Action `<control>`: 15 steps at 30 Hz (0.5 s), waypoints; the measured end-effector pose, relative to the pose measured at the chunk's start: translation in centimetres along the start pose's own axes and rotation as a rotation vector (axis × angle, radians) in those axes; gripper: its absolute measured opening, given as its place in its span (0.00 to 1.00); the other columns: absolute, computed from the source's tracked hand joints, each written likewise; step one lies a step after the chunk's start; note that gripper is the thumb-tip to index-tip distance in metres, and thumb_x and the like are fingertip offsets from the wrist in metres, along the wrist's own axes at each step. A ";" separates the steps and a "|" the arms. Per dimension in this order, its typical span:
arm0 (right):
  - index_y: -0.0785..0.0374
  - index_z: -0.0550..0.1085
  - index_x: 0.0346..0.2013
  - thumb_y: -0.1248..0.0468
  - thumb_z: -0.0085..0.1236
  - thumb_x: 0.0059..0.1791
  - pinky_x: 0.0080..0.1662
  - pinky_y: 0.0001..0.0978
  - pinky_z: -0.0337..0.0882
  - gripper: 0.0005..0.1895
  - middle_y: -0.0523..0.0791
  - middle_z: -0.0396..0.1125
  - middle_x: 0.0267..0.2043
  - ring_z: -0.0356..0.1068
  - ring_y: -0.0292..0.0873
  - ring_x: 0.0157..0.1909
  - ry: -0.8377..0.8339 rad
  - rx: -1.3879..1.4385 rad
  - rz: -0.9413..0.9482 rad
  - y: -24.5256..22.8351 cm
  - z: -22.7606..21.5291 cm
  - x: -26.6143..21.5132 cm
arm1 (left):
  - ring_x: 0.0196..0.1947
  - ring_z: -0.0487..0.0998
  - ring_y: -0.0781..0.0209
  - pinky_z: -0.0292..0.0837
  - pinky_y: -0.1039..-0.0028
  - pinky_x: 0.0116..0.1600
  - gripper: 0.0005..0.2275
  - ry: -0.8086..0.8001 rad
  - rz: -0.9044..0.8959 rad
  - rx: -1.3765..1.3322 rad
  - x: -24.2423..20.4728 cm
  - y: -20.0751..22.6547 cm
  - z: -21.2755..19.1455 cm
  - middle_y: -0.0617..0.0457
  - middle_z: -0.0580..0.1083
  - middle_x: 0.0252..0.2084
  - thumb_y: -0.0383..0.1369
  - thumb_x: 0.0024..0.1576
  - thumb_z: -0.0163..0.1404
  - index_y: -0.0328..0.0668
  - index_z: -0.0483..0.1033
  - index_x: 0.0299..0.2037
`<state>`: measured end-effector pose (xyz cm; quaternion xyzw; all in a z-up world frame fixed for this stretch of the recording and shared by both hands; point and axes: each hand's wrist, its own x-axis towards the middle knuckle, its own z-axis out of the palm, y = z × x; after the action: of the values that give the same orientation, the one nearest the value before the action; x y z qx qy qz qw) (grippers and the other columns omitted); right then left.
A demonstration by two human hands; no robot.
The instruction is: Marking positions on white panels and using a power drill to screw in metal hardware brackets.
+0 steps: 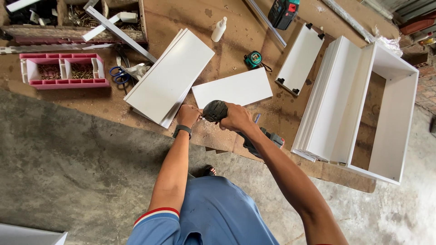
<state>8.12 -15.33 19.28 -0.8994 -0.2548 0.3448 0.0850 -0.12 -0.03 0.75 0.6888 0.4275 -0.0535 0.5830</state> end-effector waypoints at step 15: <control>0.66 0.78 0.39 0.71 0.65 0.32 0.37 0.40 0.75 0.20 0.51 0.76 0.30 0.77 0.47 0.32 -0.047 0.179 -0.073 -1.8 -5.5 -1.7 | 0.23 0.81 0.64 0.71 0.72 0.28 0.12 0.064 0.103 0.004 0.6 -2.0 0.6 0.53 0.82 0.26 0.42 0.48 0.63 0.42 0.83 0.23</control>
<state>10.01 -14.52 24.93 -0.8701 -0.2572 0.3838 0.1717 -0.75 -0.34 -1.32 0.7126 0.4097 -0.0021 0.5695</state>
